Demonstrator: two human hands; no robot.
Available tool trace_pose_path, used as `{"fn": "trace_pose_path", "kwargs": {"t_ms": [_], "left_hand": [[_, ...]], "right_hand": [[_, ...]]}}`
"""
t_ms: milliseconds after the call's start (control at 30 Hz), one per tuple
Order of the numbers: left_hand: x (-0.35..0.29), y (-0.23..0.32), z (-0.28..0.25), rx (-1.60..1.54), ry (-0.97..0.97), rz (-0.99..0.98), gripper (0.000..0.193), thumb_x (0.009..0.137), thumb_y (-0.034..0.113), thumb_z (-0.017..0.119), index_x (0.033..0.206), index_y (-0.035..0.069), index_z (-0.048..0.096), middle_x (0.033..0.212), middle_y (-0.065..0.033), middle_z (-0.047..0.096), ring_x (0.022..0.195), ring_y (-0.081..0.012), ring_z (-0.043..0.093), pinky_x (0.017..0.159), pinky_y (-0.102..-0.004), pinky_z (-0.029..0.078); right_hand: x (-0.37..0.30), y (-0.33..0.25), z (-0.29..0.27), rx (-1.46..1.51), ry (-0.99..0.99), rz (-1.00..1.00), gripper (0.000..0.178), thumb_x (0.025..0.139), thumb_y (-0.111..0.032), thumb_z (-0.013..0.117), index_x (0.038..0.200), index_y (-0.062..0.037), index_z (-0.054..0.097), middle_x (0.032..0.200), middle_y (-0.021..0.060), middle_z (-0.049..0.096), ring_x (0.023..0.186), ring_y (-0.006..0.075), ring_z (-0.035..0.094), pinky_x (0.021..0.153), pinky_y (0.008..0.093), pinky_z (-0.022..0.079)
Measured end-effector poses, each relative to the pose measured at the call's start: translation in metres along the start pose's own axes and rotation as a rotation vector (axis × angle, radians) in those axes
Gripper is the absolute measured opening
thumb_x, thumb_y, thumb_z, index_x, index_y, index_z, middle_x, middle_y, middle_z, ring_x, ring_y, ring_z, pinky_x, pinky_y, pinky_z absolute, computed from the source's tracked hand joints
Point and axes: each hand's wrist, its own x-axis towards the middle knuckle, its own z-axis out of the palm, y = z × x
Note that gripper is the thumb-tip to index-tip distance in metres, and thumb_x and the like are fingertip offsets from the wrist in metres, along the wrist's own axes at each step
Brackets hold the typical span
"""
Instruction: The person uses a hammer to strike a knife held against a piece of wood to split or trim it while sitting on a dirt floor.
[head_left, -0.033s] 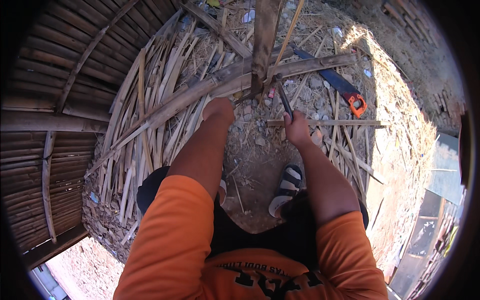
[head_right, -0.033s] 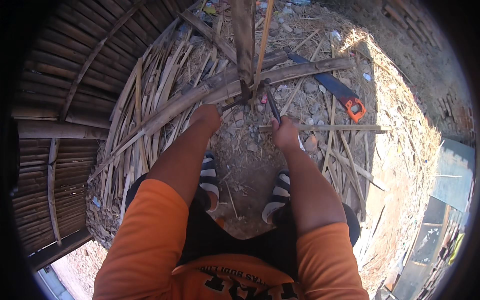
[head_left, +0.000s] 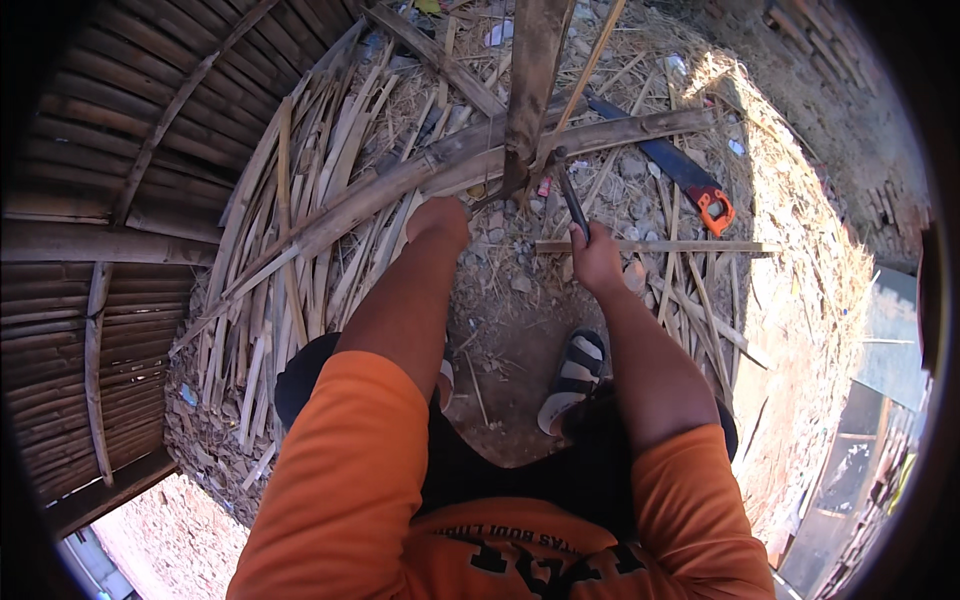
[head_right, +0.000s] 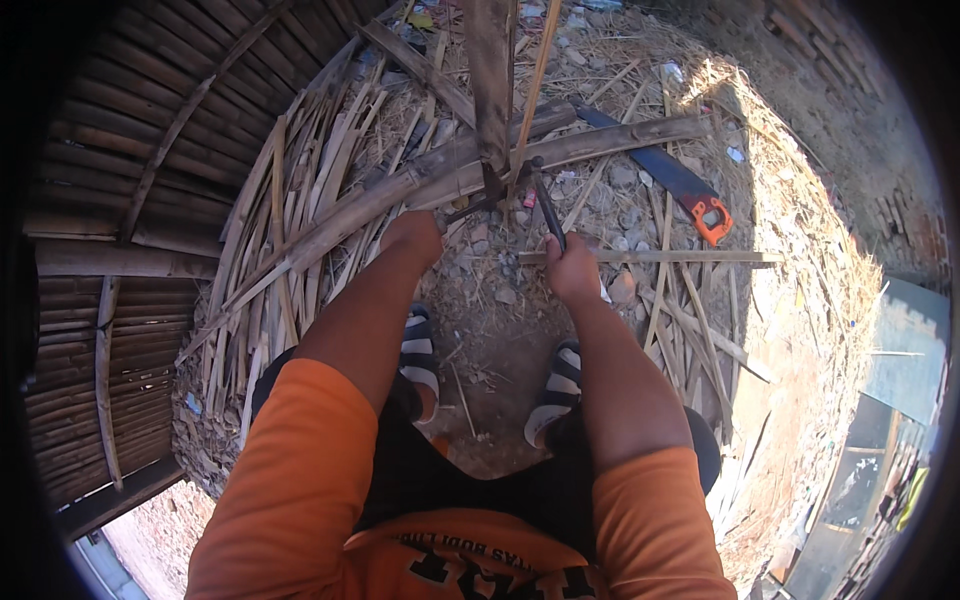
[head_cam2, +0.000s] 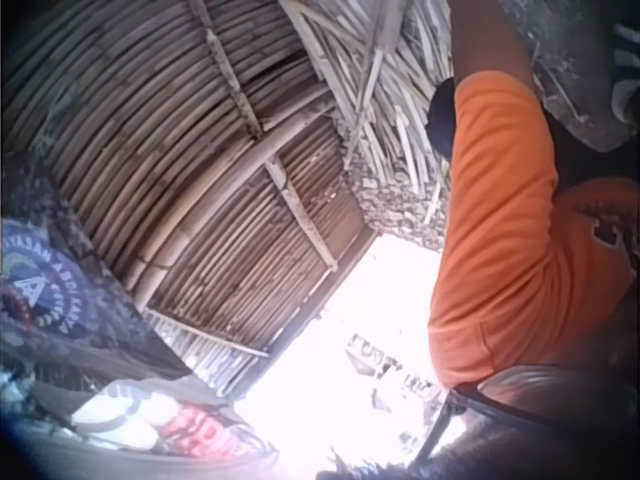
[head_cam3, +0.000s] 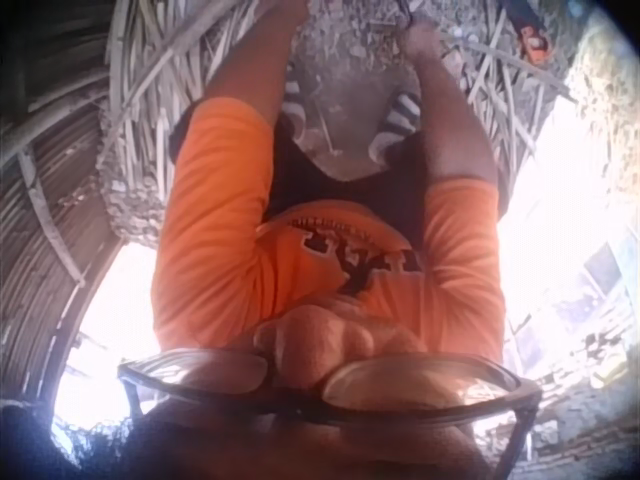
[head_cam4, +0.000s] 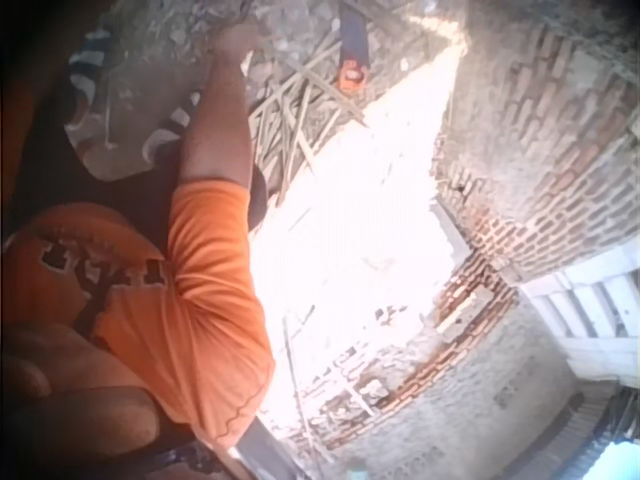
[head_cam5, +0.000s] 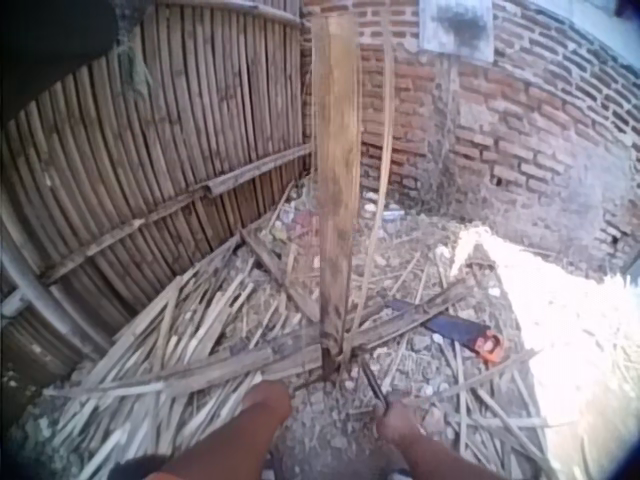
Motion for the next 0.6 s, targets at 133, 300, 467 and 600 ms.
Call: {"fn": "trace_pose_path", "kwargs": {"t_ms": [133, 300, 467, 600], "left_hand": [[-0.007, 0.001, -0.003, 0.005, -0.014, 0.007, 0.029, 0.091, 0.017, 0.066, 0.117, 0.011, 0.075, 0.127, -0.0135, 0.07, 0.118, -0.0304, 0.067, 0.095, -0.0415, 0.056], [0.003, -0.003, 0.004, -0.003, -0.022, -0.014, 0.029, 0.09, 0.017, 0.067, 0.118, 0.011, 0.075, 0.127, -0.0137, 0.07, 0.117, -0.0296, 0.068, 0.095, -0.0412, 0.056], [0.004, -0.001, -0.001, 0.015, -0.029, 0.0, 0.028, 0.09, 0.016, 0.067, 0.117, 0.011, 0.075, 0.126, -0.0136, 0.07, 0.116, -0.0298, 0.068, 0.094, -0.0415, 0.056], [0.003, -0.002, 0.002, 0.021, -0.043, 0.002, 0.028, 0.09, 0.015, 0.066, 0.117, 0.01, 0.075, 0.126, -0.0136, 0.071, 0.117, -0.0303, 0.068, 0.094, -0.0412, 0.056]], "right_hand": [[0.018, -0.006, -0.009, 0.086, -0.012, 0.125, 0.044, 0.104, -0.042, 0.052, 0.095, 0.0011, 0.055, 0.078, 0.029, 0.065, 0.077, 0.052, 0.063, 0.071, 0.0558, 0.049], [0.004, -0.024, -0.013, 0.088, 0.102, 0.127, 0.044, 0.104, -0.042, 0.05, 0.101, 0.0009, 0.059, 0.082, 0.0305, 0.066, 0.083, 0.0529, 0.064, 0.074, 0.0582, 0.049], [-0.012, 0.01, 0.004, -0.075, -0.079, 0.073, 0.044, 0.104, -0.042, 0.05, 0.102, 0.0014, 0.059, 0.086, 0.0324, 0.067, 0.086, 0.0537, 0.064, 0.077, 0.0595, 0.048], [0.014, -0.014, -0.012, 0.107, 0.024, 0.159, 0.045, 0.103, -0.043, 0.051, 0.099, 0.0013, 0.058, 0.082, 0.0315, 0.066, 0.084, 0.0534, 0.064, 0.074, 0.0583, 0.049]]}}
